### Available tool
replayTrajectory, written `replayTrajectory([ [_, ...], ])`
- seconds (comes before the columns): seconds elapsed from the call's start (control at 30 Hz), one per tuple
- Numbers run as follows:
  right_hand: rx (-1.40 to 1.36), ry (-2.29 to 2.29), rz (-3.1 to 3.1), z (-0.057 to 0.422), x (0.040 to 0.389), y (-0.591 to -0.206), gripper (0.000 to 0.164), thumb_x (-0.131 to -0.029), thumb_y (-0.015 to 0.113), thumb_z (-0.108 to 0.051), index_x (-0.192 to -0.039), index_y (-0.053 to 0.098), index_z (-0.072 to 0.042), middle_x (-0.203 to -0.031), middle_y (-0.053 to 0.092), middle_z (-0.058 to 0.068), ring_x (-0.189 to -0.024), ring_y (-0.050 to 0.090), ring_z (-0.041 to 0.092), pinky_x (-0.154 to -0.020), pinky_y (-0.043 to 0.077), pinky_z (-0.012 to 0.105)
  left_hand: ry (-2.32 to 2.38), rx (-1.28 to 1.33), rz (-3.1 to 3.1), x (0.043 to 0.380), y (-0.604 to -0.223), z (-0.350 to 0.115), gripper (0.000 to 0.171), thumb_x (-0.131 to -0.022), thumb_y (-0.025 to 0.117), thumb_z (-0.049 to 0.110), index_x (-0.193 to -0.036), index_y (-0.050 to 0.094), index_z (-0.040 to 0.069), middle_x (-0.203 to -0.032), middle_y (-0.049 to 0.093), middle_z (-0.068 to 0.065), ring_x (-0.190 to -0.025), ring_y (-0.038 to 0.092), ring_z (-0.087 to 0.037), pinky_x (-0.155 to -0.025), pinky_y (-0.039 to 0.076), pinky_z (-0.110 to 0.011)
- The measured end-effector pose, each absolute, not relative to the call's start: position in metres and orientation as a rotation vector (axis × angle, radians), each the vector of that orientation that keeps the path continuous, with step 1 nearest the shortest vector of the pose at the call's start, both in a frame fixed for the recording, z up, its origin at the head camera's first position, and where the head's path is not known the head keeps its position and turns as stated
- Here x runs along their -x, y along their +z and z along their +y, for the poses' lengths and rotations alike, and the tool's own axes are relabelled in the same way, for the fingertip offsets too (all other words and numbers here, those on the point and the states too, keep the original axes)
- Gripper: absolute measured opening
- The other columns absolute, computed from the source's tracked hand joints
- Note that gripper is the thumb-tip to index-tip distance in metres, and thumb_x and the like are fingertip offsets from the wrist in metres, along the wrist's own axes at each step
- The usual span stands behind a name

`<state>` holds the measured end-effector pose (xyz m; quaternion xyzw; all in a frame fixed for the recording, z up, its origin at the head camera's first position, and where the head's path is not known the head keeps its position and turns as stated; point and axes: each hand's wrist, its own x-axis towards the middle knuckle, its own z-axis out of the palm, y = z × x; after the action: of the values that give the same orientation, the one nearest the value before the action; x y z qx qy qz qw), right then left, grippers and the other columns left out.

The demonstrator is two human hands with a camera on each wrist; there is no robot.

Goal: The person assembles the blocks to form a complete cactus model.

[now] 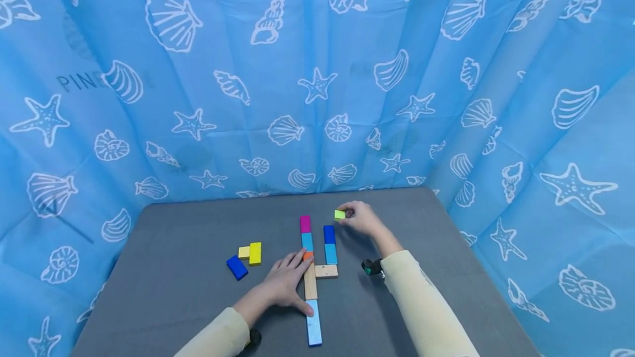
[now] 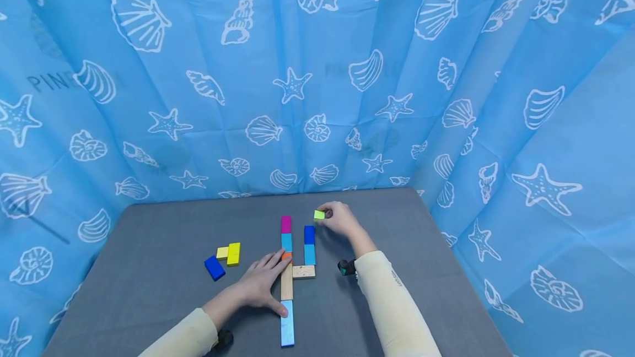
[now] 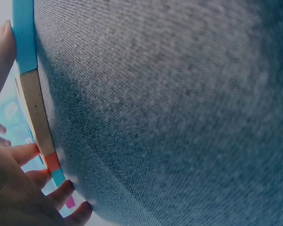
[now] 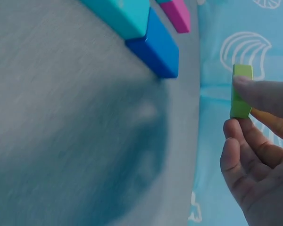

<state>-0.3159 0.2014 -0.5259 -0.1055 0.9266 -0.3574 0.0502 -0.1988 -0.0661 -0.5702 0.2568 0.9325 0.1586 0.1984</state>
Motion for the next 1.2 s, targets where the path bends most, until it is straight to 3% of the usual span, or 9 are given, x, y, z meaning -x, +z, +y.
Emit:
replayTrajectory([
  [0.47, 0.276, -1.114, 2.804, 0.152, 0.35, -0.531, 0.032, -0.087, 0.08, -0.012, -0.119, 0.073, -0.008, -0.106, 0.071, 0.009, -0.094, 0.065, 0.022, -0.081, 0.056, 0.038, 0.456, -0.713, 2.611, 0.199, -0.572, -0.066, 0.13, -0.057, 0.079, 0.081, -0.162, 0.023, 0.028, -0.171, 0.011, -0.004, -0.152, 0.02, -0.036, -0.118, 0.023, -0.063],
  [0.7, 0.233, -1.118, 2.739, 0.125, 0.363, -0.532, 0.037, -0.09, 0.075, -0.009, -0.127, 0.07, -0.009, -0.121, 0.07, 0.011, -0.111, 0.065, 0.027, -0.087, 0.057, 0.039, 0.449, -0.702, 2.603, 0.201, -0.572, -0.067, 0.129, -0.057, 0.08, 0.079, -0.162, 0.023, 0.03, -0.171, 0.011, -0.003, -0.153, 0.019, -0.035, -0.118, 0.022, -0.063],
  [1.2, 0.197, -0.962, 2.773, 0.102, 0.37, -0.556, 0.04, -0.094, 0.068, -0.003, -0.134, 0.066, -0.01, -0.137, 0.063, 0.012, -0.126, 0.057, 0.031, -0.101, 0.051, 0.044, 0.452, -0.705, 2.6, 0.201, -0.573, -0.066, 0.129, -0.057, 0.08, 0.08, -0.162, 0.023, 0.03, -0.171, 0.01, -0.002, -0.152, 0.02, -0.036, -0.118, 0.022, -0.064],
])
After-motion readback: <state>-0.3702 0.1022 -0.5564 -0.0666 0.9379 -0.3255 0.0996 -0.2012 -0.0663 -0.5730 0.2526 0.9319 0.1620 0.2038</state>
